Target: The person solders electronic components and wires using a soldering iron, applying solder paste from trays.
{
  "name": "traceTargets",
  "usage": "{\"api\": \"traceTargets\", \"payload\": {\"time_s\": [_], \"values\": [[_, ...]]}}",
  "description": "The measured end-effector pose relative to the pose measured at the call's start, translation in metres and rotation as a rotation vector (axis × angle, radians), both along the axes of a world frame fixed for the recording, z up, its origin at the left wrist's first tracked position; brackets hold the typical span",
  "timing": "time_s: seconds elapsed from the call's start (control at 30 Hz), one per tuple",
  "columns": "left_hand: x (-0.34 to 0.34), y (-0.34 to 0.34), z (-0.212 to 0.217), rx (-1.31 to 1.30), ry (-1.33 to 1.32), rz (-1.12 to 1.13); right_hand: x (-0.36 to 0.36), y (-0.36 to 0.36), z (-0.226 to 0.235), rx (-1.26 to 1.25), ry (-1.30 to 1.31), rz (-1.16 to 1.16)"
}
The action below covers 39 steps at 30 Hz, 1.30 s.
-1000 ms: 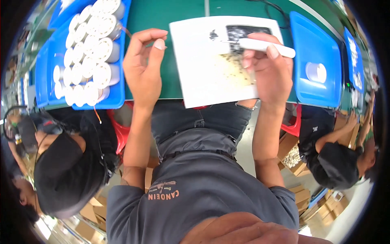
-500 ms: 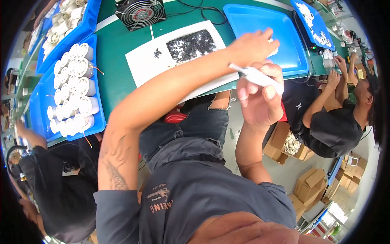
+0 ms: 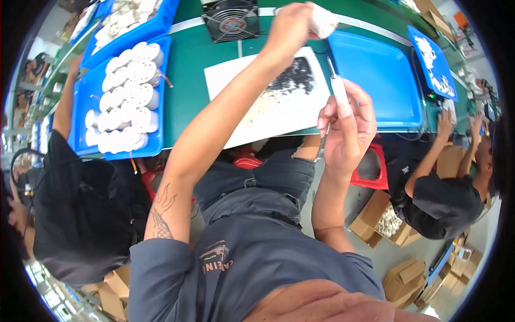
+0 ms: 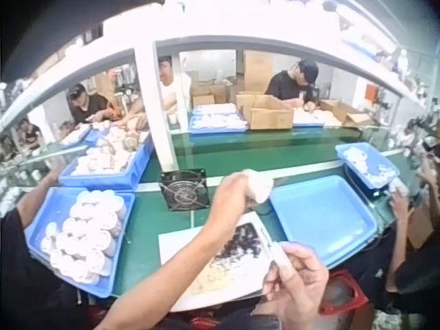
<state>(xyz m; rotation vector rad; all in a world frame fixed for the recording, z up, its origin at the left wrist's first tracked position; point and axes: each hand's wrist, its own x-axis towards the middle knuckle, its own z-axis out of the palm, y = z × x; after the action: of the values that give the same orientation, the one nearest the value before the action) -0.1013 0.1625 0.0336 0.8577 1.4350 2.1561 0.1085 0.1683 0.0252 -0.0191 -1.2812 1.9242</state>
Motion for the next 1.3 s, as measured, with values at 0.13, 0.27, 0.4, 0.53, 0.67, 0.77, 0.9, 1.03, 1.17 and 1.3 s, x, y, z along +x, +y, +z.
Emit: {"api": "traceTargets", "payload": {"time_s": [0.13, 0.27, 0.4, 0.53, 0.67, 0.77, 0.9, 1.03, 1.17, 1.3], "values": [[-0.016, -0.067, 0.007, 0.336, -0.533, 0.065, -0.028, -0.022, 0.002, 0.064, -0.030, 0.025], [-0.002, -0.100, 0.014, 0.436, -0.603, 0.342, -0.058, -0.050, 0.003, 0.222, -0.180, -0.005], [-0.013, -0.116, -0.011, 0.551, -0.542, 0.424, -0.080, -0.076, -0.001, 0.369, -0.258, -0.040], [-0.003, -0.119, -0.007, 0.520, -0.553, 0.548, -0.089, -0.087, 0.002, 0.305, -0.347, 0.014], [0.001, -0.120, -0.007, 0.470, -0.466, 0.563, -0.103, -0.085, -0.010, 0.466, -0.296, -0.090], [0.002, -0.117, -0.006, 0.484, -0.428, 0.598, -0.105, -0.086, -0.011, 0.427, -0.308, -0.081], [0.007, -0.116, -0.005, 0.431, -0.395, 0.597, -0.106, -0.085, -0.009, 0.376, -0.320, -0.074], [0.005, -0.116, -0.018, 0.320, -0.201, 0.656, -0.112, -0.085, -0.006, 0.427, -0.303, -0.127], [-0.001, -0.107, -0.019, 0.311, -0.123, 0.606, -0.117, -0.086, -0.005, 0.445, -0.259, -0.258], [-0.003, -0.101, -0.012, 0.348, -0.128, 0.576, -0.117, -0.083, 0.009, 0.386, -0.355, -0.228]]}}
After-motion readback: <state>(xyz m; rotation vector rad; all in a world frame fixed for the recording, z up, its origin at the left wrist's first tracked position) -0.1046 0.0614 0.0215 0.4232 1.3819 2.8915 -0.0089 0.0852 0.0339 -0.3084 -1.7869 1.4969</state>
